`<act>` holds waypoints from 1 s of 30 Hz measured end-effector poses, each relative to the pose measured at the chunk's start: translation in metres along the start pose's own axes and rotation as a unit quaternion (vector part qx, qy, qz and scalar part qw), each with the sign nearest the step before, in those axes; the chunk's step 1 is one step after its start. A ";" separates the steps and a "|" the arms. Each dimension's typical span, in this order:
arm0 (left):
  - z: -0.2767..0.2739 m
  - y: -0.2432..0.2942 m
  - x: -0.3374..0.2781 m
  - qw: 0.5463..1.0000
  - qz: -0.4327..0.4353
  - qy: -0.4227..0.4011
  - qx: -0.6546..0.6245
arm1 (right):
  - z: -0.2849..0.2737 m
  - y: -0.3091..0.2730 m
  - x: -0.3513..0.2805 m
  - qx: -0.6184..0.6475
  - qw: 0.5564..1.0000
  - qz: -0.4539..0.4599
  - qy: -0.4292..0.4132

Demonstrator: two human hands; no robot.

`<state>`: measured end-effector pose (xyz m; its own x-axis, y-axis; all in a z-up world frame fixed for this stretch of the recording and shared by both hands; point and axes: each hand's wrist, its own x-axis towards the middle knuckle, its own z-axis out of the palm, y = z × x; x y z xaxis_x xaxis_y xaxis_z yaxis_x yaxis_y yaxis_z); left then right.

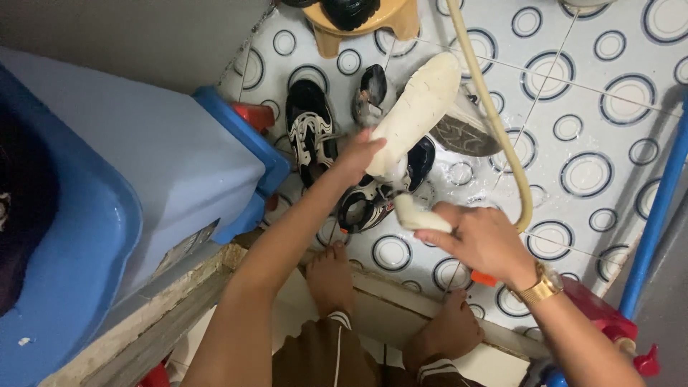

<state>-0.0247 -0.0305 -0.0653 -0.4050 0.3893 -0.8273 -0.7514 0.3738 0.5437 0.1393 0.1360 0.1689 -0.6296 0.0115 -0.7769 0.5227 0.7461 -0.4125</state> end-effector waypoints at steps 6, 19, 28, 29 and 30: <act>-0.007 -0.019 0.014 0.999 0.038 0.016 0.016 | -0.015 0.023 0.005 0.045 0.995 0.023 0.087; -0.003 0.006 0.000 0.999 -0.008 0.026 0.033 | -0.023 0.065 0.015 0.034 0.986 0.086 0.140; -0.003 0.008 -0.001 0.999 -0.028 0.030 0.022 | -0.031 0.037 -0.004 0.024 0.996 0.085 0.009; -0.005 0.001 0.007 0.999 -0.026 0.027 0.005 | -0.028 0.039 -0.004 0.022 0.997 0.075 0.009; -0.004 0.008 -0.001 0.999 -0.026 0.027 0.006 | -0.029 0.040 -0.003 0.023 0.997 0.075 0.009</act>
<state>-0.0327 -0.0314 -0.0612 -0.3935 0.3240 -0.8603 -0.7660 0.4019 0.5017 0.1452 0.1852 0.1689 -0.5520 0.1326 -0.8233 0.6368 0.7044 -0.3135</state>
